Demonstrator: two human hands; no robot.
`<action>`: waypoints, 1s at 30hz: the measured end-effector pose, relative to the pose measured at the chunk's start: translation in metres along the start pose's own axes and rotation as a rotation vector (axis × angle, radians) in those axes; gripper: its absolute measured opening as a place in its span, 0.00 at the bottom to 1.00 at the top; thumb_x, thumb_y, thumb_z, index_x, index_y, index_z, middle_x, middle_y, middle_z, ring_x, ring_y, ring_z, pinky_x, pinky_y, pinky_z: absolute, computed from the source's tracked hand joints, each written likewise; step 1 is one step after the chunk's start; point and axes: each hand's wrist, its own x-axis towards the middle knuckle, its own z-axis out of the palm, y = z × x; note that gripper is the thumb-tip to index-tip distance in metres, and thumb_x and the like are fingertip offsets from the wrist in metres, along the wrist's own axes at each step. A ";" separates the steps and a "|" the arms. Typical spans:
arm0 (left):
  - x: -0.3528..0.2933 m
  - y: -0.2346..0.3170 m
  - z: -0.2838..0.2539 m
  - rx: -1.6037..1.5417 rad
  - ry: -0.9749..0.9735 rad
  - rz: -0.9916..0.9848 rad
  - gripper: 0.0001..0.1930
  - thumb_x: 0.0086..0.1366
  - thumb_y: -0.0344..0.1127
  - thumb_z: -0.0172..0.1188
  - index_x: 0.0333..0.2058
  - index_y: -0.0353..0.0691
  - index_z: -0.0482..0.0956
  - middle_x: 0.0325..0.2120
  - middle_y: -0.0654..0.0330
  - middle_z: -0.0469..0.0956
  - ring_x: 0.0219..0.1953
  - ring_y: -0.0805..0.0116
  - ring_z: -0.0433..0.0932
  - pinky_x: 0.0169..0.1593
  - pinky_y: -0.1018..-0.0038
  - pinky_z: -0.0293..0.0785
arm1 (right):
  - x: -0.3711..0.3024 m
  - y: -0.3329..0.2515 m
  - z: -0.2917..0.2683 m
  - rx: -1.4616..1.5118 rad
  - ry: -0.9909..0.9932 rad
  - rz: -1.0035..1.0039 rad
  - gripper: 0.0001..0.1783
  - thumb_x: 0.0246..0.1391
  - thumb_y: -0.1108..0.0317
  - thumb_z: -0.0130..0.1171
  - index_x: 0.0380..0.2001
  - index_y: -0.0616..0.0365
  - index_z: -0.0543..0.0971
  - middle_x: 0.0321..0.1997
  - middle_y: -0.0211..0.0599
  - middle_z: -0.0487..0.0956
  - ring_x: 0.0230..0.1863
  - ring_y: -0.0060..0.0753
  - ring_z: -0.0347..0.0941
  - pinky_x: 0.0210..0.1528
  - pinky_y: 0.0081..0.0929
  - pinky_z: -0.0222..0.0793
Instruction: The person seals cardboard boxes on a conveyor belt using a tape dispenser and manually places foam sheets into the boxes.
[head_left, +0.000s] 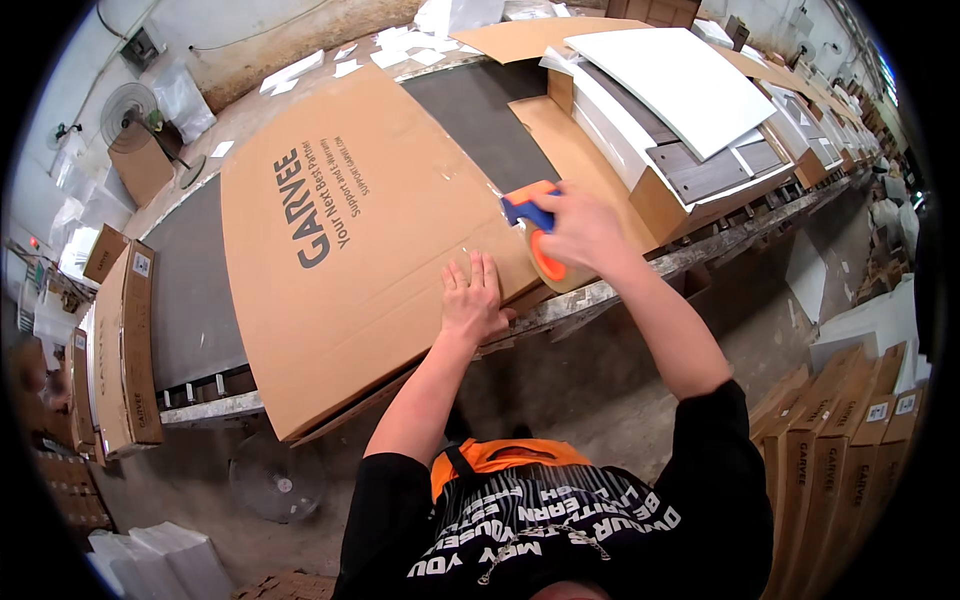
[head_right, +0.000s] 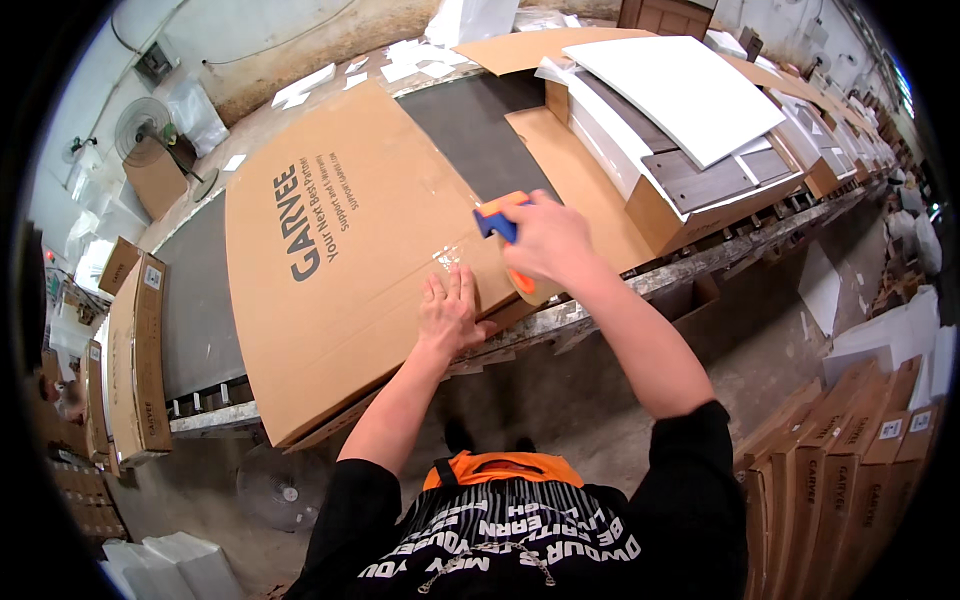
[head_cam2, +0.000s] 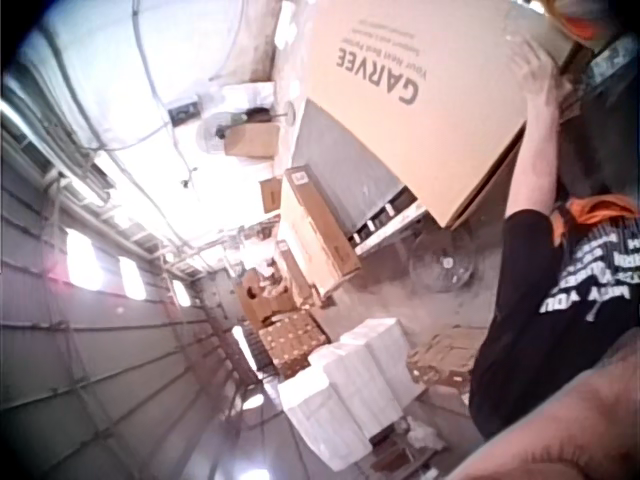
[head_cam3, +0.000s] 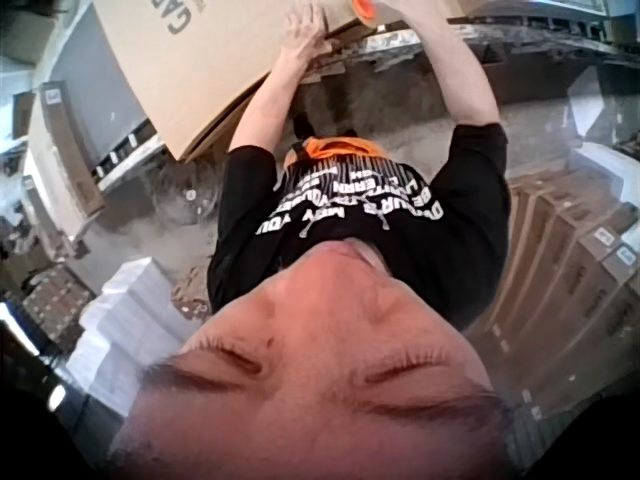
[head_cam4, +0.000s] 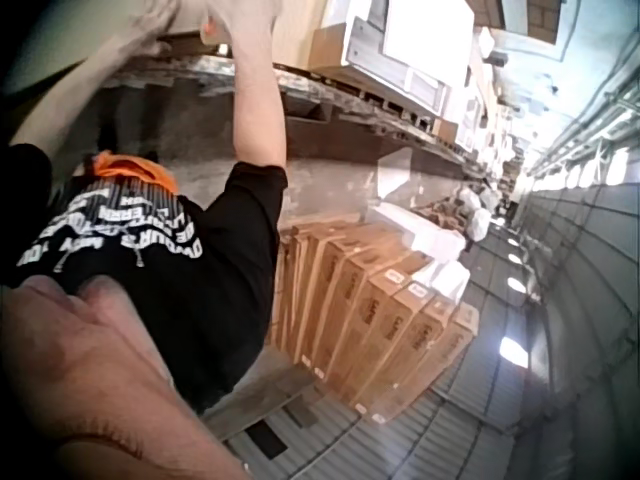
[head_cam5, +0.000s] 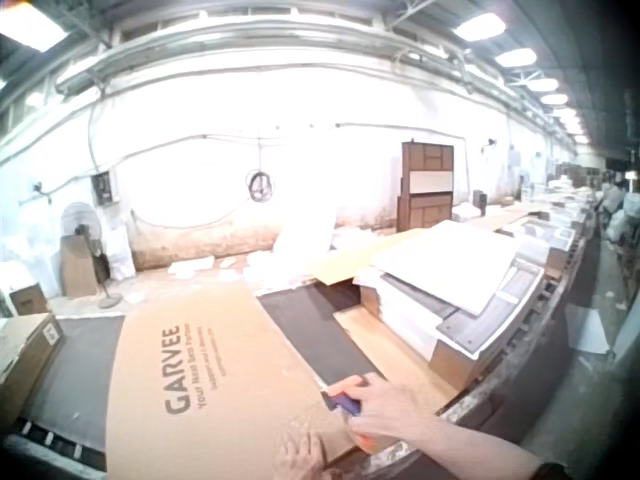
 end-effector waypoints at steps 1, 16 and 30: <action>0.002 0.003 0.000 -0.023 0.008 -0.002 0.58 0.43 0.63 0.69 0.66 0.33 0.54 0.62 0.41 0.63 0.59 0.30 0.65 0.65 0.48 0.58 | 0.017 -0.007 0.003 -0.104 -0.175 0.042 0.26 0.38 0.61 0.55 0.44 0.60 0.81 0.48 0.53 0.78 0.48 0.50 0.77 0.52 0.39 0.73; 0.026 0.030 -0.048 0.148 -0.276 0.208 0.47 0.50 0.51 0.67 0.66 0.84 0.49 0.70 0.50 0.47 0.50 0.12 0.64 0.47 0.32 0.69 | -0.052 0.012 0.093 -0.299 -0.477 -0.112 0.20 0.35 0.60 0.62 0.35 0.55 0.84 0.34 0.40 0.84 0.39 0.39 0.82 0.42 0.33 0.77; 0.012 0.045 -0.038 0.402 -0.359 0.356 0.33 0.57 0.42 0.58 0.63 0.76 0.64 0.69 0.35 0.41 0.52 0.06 0.59 0.46 0.31 0.70 | -0.180 0.041 0.179 0.068 -0.331 0.198 0.27 0.31 0.62 0.62 0.43 0.47 0.81 0.47 0.51 0.72 0.38 0.55 0.78 0.41 0.44 0.76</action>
